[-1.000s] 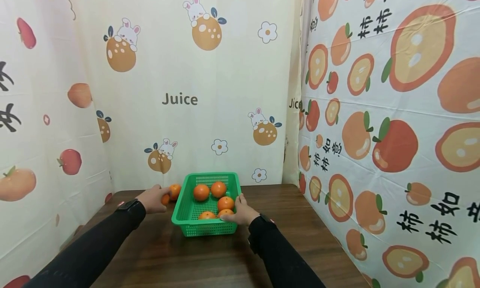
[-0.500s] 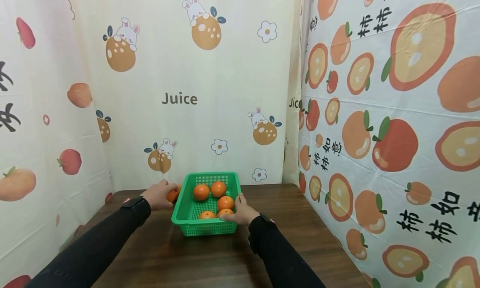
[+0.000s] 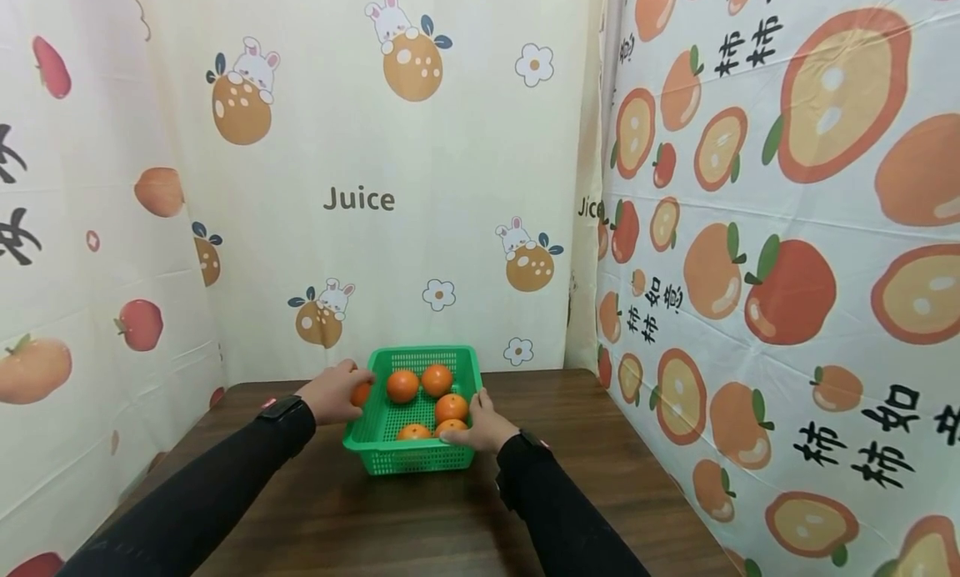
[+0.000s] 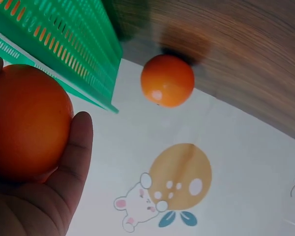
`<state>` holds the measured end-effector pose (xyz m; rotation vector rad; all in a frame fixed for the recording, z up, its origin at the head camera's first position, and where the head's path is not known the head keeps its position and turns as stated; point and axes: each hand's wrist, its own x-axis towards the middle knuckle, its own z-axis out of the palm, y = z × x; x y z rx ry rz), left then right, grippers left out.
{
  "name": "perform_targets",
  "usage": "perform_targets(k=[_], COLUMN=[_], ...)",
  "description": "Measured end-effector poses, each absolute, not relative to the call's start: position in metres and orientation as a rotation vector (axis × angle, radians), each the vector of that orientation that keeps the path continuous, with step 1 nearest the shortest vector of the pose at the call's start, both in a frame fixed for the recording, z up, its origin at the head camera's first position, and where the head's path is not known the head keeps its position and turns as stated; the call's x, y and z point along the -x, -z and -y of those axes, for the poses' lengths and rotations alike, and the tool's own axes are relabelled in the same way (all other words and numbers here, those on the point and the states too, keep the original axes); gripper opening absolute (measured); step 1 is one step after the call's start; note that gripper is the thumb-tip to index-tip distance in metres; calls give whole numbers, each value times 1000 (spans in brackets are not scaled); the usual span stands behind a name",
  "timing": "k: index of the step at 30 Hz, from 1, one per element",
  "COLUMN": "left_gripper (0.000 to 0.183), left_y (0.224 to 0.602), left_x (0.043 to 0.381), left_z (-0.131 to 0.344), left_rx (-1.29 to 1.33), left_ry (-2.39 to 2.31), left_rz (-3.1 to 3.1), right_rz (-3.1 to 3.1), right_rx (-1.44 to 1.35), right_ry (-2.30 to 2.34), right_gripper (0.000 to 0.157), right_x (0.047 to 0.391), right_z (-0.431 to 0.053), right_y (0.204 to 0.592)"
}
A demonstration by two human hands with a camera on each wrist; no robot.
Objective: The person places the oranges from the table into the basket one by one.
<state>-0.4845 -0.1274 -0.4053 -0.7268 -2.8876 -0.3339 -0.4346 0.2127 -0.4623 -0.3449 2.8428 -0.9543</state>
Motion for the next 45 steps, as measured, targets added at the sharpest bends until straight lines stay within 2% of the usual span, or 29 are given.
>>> perform_targets(k=[8,17,28,45], left_gripper=[54,62,56,60], left_y=[412,412,414,422], left_x=[492,492,490,485], left_z=[124,120,111,100], left_rx=[712,712,773,796], left_ry=[372,378,423,443], left_rz=[2905,2912,2874,2839], right_rz=[-2841,-2853,-2848,-2838], right_rx=[338,359,363,356], right_ry=[953,939,955,984], right_gripper=[115,116,114,112], right_x=[432,434,430,423], right_z=[-212,-213,-213,-211], right_y=[460,459,457,453])
